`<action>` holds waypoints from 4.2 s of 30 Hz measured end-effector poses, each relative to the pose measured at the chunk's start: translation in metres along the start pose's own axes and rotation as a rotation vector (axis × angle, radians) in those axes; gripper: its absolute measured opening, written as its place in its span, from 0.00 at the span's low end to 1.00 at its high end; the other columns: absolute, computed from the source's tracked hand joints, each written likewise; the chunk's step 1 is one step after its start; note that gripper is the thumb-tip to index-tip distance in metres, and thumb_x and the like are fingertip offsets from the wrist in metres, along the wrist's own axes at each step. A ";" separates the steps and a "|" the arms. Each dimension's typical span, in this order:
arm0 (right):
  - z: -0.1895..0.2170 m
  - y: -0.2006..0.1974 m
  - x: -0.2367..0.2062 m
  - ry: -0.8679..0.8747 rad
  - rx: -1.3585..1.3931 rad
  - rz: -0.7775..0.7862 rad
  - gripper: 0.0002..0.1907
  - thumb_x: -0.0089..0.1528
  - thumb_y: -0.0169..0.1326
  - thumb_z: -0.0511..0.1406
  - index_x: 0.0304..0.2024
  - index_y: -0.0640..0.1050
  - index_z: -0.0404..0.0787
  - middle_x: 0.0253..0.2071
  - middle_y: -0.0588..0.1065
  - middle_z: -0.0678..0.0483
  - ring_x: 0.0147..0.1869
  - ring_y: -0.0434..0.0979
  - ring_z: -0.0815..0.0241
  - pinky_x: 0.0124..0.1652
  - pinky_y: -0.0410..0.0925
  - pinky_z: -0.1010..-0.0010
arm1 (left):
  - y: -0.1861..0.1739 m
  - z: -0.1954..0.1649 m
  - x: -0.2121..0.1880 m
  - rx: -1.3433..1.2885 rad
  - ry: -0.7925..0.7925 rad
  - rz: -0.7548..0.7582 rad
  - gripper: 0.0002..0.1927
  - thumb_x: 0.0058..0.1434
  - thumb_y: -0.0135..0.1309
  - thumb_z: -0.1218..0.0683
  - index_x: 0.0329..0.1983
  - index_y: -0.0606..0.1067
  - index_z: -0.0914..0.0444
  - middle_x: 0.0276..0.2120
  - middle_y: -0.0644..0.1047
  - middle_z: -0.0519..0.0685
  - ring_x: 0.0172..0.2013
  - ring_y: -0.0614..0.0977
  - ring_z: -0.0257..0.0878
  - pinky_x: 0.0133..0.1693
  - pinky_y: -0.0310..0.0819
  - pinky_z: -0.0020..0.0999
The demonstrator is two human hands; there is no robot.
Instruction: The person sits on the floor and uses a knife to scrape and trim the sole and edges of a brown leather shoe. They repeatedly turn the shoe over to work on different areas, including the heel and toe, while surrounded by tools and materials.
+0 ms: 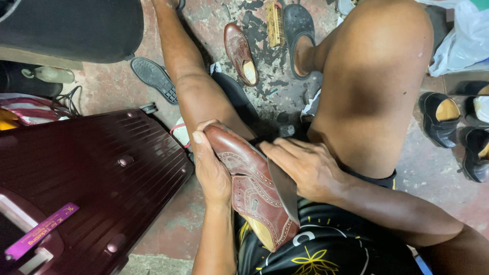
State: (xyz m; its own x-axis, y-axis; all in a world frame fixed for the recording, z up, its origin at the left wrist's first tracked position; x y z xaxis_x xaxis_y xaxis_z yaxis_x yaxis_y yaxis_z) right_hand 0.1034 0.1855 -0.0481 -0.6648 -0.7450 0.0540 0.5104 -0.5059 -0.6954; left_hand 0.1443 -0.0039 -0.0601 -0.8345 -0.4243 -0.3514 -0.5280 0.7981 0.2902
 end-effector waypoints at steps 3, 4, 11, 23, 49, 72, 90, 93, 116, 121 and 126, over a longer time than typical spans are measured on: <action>-0.005 -0.002 0.003 0.043 0.088 0.042 0.35 0.48 0.58 0.28 0.60 0.71 0.31 0.51 0.75 0.42 0.52 0.79 0.42 0.49 0.73 0.57 | 0.005 -0.001 -0.003 0.043 0.011 0.018 0.27 0.78 0.33 0.39 0.53 0.69 0.67 0.35 0.75 0.52 0.34 0.77 0.38 0.40 0.74 0.32; -0.006 -0.003 0.003 0.050 0.089 0.038 0.35 0.47 0.57 0.27 0.60 0.71 0.32 0.51 0.75 0.43 0.52 0.79 0.42 0.49 0.73 0.57 | 0.006 -0.001 -0.003 0.044 0.013 0.017 0.27 0.78 0.33 0.39 0.53 0.69 0.67 0.35 0.75 0.52 0.34 0.77 0.38 0.40 0.74 0.32; -0.001 -0.008 -0.006 -0.048 0.041 -0.023 0.32 0.51 0.62 0.33 0.58 0.73 0.32 0.49 0.76 0.42 0.50 0.79 0.42 0.48 0.73 0.57 | 0.006 -0.003 -0.001 -0.083 -0.034 -0.034 0.25 0.77 0.34 0.40 0.52 0.68 0.66 0.34 0.75 0.54 0.32 0.78 0.40 0.37 0.75 0.35; -0.010 -0.002 -0.009 -0.007 0.040 0.049 0.39 0.43 0.61 0.30 0.60 0.71 0.32 0.53 0.75 0.41 0.55 0.78 0.41 0.50 0.72 0.57 | 0.008 -0.001 -0.006 -0.011 0.017 0.036 0.27 0.77 0.34 0.38 0.52 0.67 0.66 0.34 0.76 0.55 0.32 0.79 0.40 0.37 0.76 0.34; -0.012 -0.018 -0.012 -0.038 0.082 0.002 0.33 0.50 0.62 0.35 0.58 0.73 0.32 0.50 0.76 0.43 0.51 0.80 0.43 0.48 0.73 0.58 | 0.022 -0.010 -0.012 0.089 0.111 0.058 0.25 0.78 0.34 0.39 0.51 0.66 0.66 0.35 0.75 0.54 0.35 0.78 0.40 0.40 0.75 0.34; -0.009 -0.020 -0.005 0.097 0.215 0.068 0.33 0.46 0.56 0.28 0.57 0.74 0.33 0.54 0.76 0.41 0.54 0.78 0.40 0.47 0.71 0.56 | 0.018 -0.002 -0.014 0.059 0.115 0.041 0.26 0.78 0.35 0.38 0.53 0.66 0.66 0.37 0.74 0.53 0.35 0.78 0.39 0.40 0.75 0.33; 0.004 -0.040 0.011 0.129 0.535 -0.023 0.09 0.70 0.48 0.35 0.37 0.76 0.38 0.30 0.71 0.54 0.28 0.74 0.65 0.33 0.69 0.71 | 0.021 -0.010 -0.017 0.133 0.131 0.081 0.26 0.79 0.33 0.38 0.51 0.67 0.66 0.36 0.75 0.54 0.35 0.77 0.39 0.40 0.74 0.33; 0.001 -0.039 0.010 0.121 0.556 0.025 0.10 0.70 0.46 0.36 0.36 0.73 0.37 0.30 0.69 0.53 0.26 0.73 0.63 0.31 0.68 0.69 | 0.021 -0.005 -0.019 0.021 0.062 0.078 0.26 0.77 0.34 0.38 0.51 0.66 0.65 0.34 0.74 0.53 0.32 0.78 0.40 0.36 0.75 0.33; -0.009 -0.048 0.007 0.107 0.854 0.275 0.10 0.72 0.43 0.37 0.38 0.71 0.40 0.27 0.65 0.57 0.27 0.68 0.68 0.31 0.65 0.73 | 0.025 0.011 -0.010 -0.166 -0.014 0.173 0.30 0.76 0.35 0.33 0.49 0.68 0.65 0.35 0.74 0.53 0.34 0.75 0.39 0.37 0.71 0.32; -0.010 -0.057 0.009 0.188 0.565 0.245 0.05 0.67 0.48 0.36 0.39 0.73 0.41 0.31 0.72 0.56 0.31 0.77 0.62 0.33 0.69 0.67 | 0.021 0.004 -0.010 -0.135 -0.052 0.109 0.26 0.76 0.35 0.36 0.52 0.67 0.63 0.33 0.73 0.51 0.31 0.76 0.38 0.35 0.72 0.33; -0.007 -0.060 0.011 -0.046 0.574 0.079 0.04 0.67 0.49 0.32 0.40 0.70 0.38 0.40 0.72 0.52 0.42 0.75 0.55 0.43 0.69 0.64 | 0.019 0.001 -0.011 -0.022 0.000 0.106 0.26 0.77 0.36 0.37 0.53 0.68 0.65 0.37 0.73 0.50 0.36 0.75 0.36 0.41 0.72 0.30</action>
State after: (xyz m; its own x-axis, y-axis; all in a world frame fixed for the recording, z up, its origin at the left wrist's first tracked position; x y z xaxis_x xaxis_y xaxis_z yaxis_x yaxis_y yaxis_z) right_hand 0.0618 0.2111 -0.0105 -0.5950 -0.8017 0.0574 0.7799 -0.5931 -0.1997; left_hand 0.1437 0.0165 -0.0520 -0.8858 -0.3383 -0.3175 -0.4402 0.8291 0.3448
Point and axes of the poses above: each hand's wrist, its own x-axis towards the middle knuckle, its own y-axis out of the palm, z = x × y, the point moved 1 cm from there along x, towards the middle knuckle
